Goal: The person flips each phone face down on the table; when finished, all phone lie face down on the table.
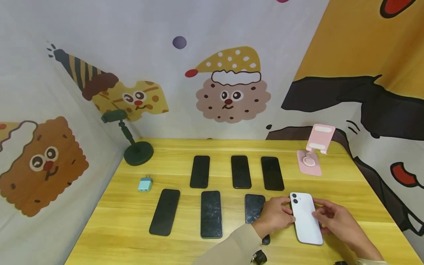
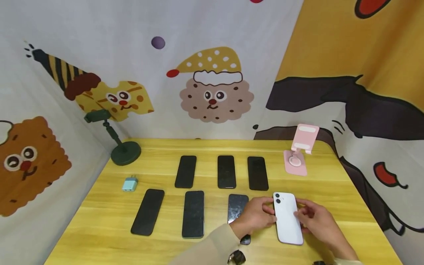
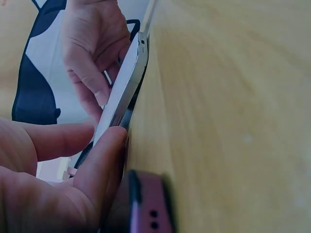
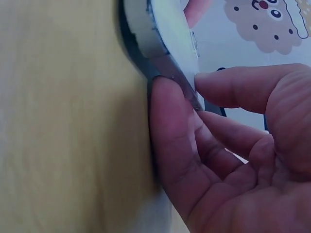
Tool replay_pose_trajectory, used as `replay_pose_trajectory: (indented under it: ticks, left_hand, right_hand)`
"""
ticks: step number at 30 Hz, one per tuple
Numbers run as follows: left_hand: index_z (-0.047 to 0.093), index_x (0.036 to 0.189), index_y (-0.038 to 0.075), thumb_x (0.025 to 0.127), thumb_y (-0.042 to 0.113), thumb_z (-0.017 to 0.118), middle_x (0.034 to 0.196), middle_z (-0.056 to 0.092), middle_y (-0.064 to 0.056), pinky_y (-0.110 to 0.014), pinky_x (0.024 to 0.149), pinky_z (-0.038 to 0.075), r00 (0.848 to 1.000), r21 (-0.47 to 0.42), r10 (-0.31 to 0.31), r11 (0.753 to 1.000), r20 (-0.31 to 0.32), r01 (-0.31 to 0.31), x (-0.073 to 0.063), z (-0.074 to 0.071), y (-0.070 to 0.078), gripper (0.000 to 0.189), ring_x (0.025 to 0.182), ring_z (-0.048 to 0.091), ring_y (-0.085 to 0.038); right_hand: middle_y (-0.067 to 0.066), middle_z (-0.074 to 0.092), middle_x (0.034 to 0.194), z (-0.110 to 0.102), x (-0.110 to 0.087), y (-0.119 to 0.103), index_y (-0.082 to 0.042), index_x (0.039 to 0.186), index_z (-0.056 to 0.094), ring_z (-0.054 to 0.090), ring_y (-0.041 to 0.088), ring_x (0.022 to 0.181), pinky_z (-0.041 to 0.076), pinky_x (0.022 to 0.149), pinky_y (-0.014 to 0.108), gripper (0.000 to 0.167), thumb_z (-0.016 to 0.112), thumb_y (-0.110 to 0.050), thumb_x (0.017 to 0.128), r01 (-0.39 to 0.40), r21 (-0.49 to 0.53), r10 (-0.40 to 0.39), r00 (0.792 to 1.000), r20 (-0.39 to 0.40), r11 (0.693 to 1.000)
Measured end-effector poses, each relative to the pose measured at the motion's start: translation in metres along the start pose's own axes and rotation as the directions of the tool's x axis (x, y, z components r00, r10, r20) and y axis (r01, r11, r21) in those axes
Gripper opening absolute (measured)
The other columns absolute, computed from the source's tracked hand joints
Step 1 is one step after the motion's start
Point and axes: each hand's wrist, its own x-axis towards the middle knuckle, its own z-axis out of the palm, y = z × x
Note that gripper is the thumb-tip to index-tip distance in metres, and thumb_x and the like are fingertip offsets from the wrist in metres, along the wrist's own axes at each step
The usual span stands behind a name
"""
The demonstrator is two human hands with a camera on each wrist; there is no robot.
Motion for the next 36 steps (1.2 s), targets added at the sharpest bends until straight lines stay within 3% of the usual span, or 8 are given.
replay_pose_trajectory:
  ticks: [8, 15, 27, 36]
  left_hand:
    - [0.074, 0.131, 0.007, 0.081, -0.017, 0.079, 0.081, 0.065, -0.003, -0.03, 0.059, 0.061, 1.0, -0.09, -0.015, 0.996, 0.022, 0.017, 0.002, -0.001, -0.003, 0.056, 0.063, 0.067, -0.016]
    - [0.074, 0.13, 0.007, 0.079, -0.019, 0.077, 0.081, 0.065, -0.004, -0.037, 0.063, 0.064, 0.999, -0.156, -0.024, 0.987, 0.039, 0.029, 0.002, -0.004, -0.005, 0.058, 0.067, 0.071, -0.02]
    - [0.075, 0.126, 0.007, 0.08, -0.019, 0.076, 0.086, 0.064, -0.006, -0.042, 0.065, 0.065, 0.997, -0.177, -0.058, 0.982, 0.041, 0.064, 0.002, -0.005, -0.003, 0.053, 0.072, 0.074, -0.023]
    - [0.074, 0.125, 0.009, 0.085, -0.015, 0.076, 0.099, 0.066, -0.007, -0.042, 0.075, 0.066, 0.991, -0.198, -0.045, 0.978, 0.124, 0.069, 0.001, -0.013, -0.003, 0.047, 0.079, 0.074, -0.025]
  right_hand:
    - [0.013, 0.062, 0.108, 0.002, 0.001, -0.005, 0.007, 0.156, 0.043, 0.059, 0.016, 0.083, 0.062, 0.063, 0.033, 0.058, 0.065, -0.011, 0.105, 0.028, -0.073, -0.026, 0.999, 0.025, 0.997]
    - [0.015, 0.061, 0.109, 0.003, 0.001, -0.008, 0.01, 0.156, 0.041, 0.06, 0.018, 0.085, 0.062, 0.063, 0.033, 0.057, 0.062, -0.009, 0.106, 0.038, -0.076, -0.035, 0.998, 0.045, 0.996]
    - [0.013, 0.061, 0.108, 0.002, 0.001, -0.01, 0.01, 0.153, 0.045, 0.059, 0.018, 0.086, 0.062, 0.065, 0.031, 0.056, 0.066, -0.012, 0.105, 0.037, -0.098, -0.034, 0.999, 0.032, 0.995]
    - [0.014, 0.064, 0.109, 0.001, 0.002, -0.012, 0.009, 0.152, 0.044, 0.062, 0.018, 0.088, 0.062, 0.065, 0.032, 0.06, 0.068, -0.018, 0.105, 0.046, -0.109, -0.046, 0.999, 0.006, 0.993]
